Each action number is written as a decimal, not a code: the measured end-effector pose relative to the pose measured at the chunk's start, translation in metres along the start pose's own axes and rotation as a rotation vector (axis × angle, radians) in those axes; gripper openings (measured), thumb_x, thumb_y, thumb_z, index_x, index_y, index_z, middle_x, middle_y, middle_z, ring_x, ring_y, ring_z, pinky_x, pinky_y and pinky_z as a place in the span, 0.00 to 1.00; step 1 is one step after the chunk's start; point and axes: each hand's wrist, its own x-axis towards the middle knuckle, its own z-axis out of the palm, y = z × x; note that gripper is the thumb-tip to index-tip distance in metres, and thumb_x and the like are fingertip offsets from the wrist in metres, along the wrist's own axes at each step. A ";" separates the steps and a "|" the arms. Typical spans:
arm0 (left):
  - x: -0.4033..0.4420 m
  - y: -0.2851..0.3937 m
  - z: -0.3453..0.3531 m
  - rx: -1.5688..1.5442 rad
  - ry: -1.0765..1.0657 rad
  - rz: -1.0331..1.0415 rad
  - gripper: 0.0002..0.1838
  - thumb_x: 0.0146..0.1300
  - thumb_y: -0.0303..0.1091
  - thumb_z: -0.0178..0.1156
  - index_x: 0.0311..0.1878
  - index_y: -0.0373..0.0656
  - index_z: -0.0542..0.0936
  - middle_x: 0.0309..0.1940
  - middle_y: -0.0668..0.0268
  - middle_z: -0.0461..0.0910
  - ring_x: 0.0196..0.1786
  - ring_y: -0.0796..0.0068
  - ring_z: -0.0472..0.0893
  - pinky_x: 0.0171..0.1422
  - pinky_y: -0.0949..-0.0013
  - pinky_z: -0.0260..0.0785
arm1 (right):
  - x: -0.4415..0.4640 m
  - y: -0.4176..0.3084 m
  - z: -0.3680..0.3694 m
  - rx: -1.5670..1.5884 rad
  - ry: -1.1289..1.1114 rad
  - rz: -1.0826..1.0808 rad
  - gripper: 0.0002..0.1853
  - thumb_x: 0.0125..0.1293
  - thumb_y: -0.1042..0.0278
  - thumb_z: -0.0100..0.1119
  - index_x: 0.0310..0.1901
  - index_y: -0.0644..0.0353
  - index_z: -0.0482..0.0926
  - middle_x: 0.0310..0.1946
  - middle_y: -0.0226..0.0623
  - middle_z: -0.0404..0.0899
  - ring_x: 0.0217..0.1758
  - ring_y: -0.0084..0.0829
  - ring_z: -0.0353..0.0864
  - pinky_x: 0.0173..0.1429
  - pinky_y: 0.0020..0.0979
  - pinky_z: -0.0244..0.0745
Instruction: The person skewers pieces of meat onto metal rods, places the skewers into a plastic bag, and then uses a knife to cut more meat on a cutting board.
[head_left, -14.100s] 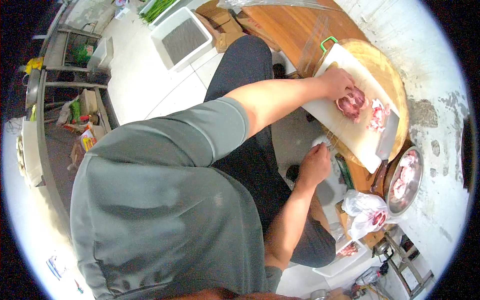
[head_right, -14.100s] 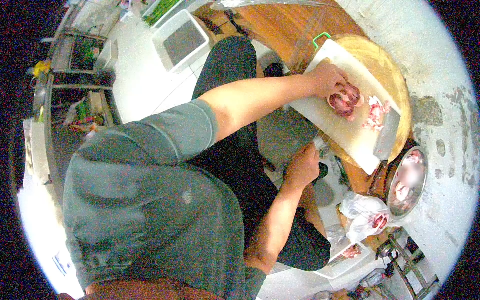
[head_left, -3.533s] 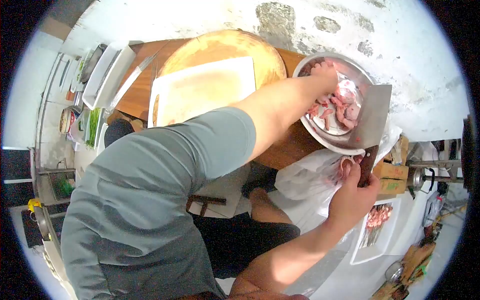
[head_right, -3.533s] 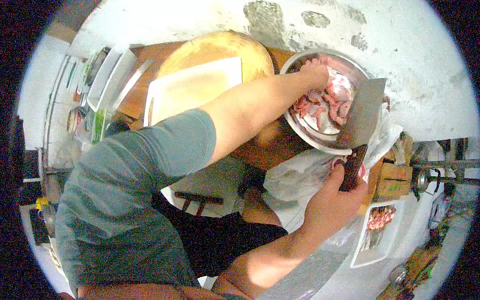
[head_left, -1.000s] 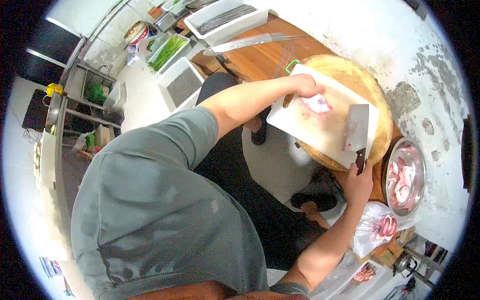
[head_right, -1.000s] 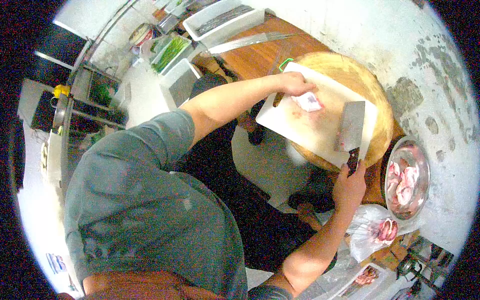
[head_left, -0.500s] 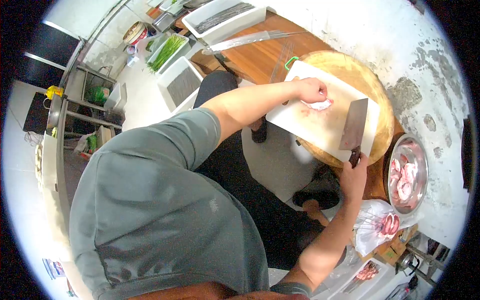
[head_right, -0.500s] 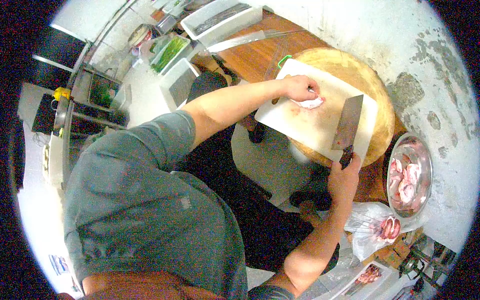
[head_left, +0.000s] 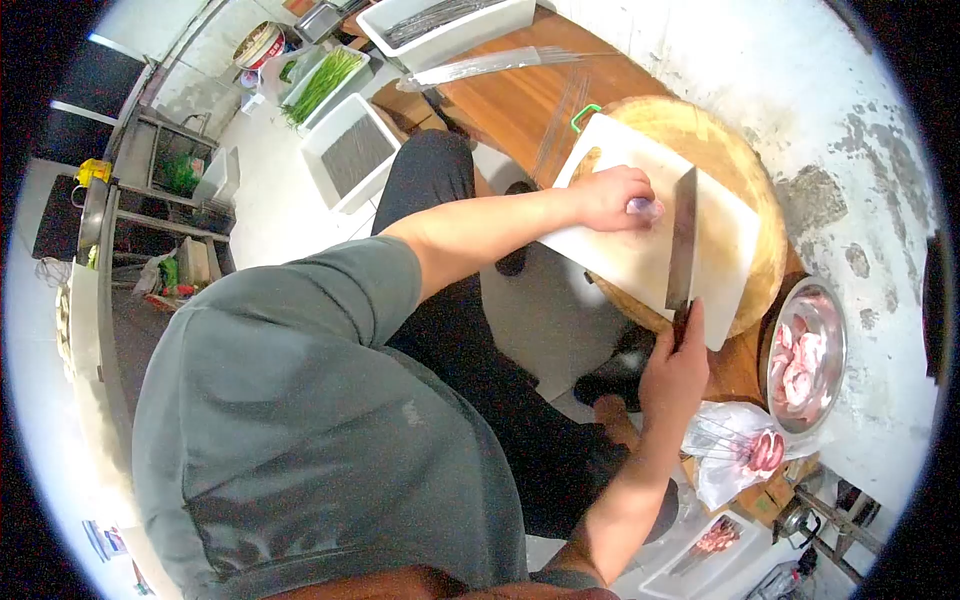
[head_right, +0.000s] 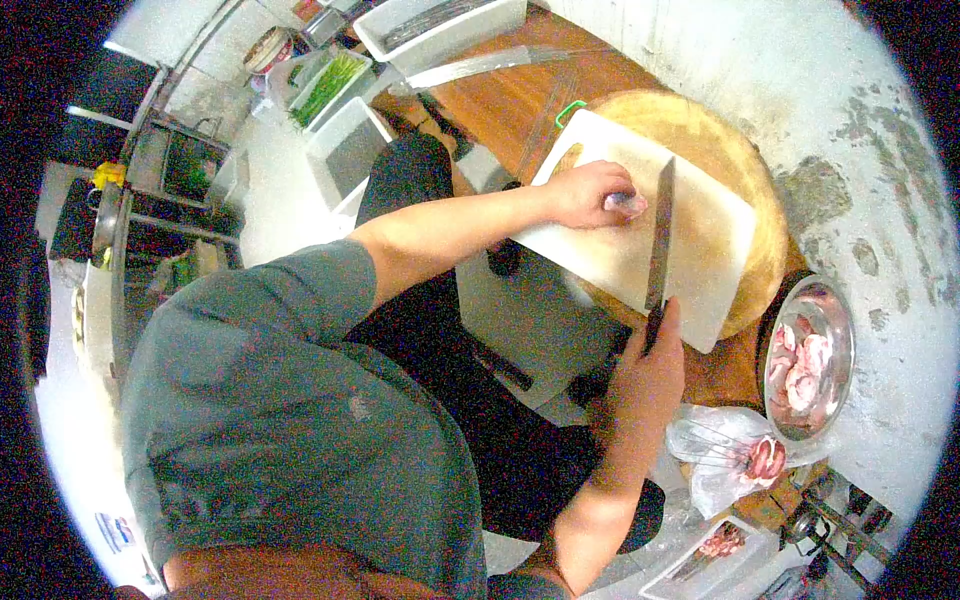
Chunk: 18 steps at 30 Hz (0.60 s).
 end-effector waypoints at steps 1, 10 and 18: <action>-0.002 0.001 0.000 0.057 0.027 0.071 0.17 0.59 0.48 0.66 0.41 0.44 0.84 0.41 0.57 0.80 0.50 0.51 0.79 0.57 0.53 0.73 | -0.001 -0.003 0.001 -0.083 -0.019 -0.019 0.27 0.72 0.64 0.56 0.72 0.54 0.68 0.49 0.55 0.82 0.50 0.56 0.82 0.53 0.48 0.77; 0.002 -0.007 0.009 0.179 -0.043 0.179 0.22 0.54 0.42 0.69 0.53 0.49 0.84 0.44 0.60 0.82 0.49 0.53 0.81 0.56 0.55 0.76 | -0.019 -0.016 0.016 -0.305 -0.088 -0.071 0.30 0.73 0.62 0.54 0.73 0.53 0.61 0.44 0.48 0.81 0.39 0.52 0.85 0.37 0.47 0.83; 0.009 -0.012 0.011 0.172 -0.020 0.256 0.19 0.53 0.41 0.69 0.47 0.45 0.85 0.44 0.60 0.82 0.49 0.55 0.81 0.55 0.56 0.75 | 0.006 0.000 0.006 -0.227 -0.082 -0.120 0.28 0.73 0.60 0.55 0.71 0.54 0.64 0.42 0.51 0.82 0.39 0.55 0.85 0.40 0.50 0.82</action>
